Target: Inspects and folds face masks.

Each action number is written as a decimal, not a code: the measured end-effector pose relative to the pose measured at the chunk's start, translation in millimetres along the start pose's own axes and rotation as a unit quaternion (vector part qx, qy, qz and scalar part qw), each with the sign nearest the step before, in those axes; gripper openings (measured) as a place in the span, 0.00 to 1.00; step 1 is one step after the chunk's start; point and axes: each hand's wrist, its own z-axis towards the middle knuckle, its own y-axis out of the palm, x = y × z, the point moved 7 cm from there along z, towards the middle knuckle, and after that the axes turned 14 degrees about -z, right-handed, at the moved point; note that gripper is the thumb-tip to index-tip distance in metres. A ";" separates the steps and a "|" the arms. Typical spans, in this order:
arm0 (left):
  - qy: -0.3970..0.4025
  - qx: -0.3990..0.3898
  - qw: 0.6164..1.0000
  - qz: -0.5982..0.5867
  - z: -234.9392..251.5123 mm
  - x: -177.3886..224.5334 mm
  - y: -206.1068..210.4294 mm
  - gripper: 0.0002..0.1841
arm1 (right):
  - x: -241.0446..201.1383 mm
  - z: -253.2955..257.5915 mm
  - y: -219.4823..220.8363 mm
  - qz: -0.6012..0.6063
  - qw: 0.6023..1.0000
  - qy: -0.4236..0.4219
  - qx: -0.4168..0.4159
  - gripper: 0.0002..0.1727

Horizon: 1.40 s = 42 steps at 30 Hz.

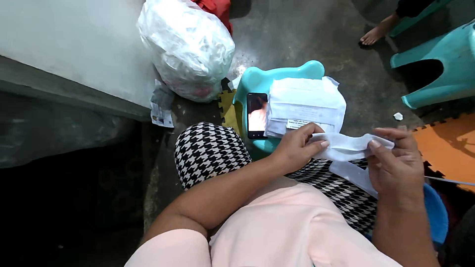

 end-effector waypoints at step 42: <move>-0.155 0.171 0.946 0.230 19.2 29.7 -96.9 0.24 | 14.2 61.5 54.1 -0.325 0.943 0.043 -0.057 0.36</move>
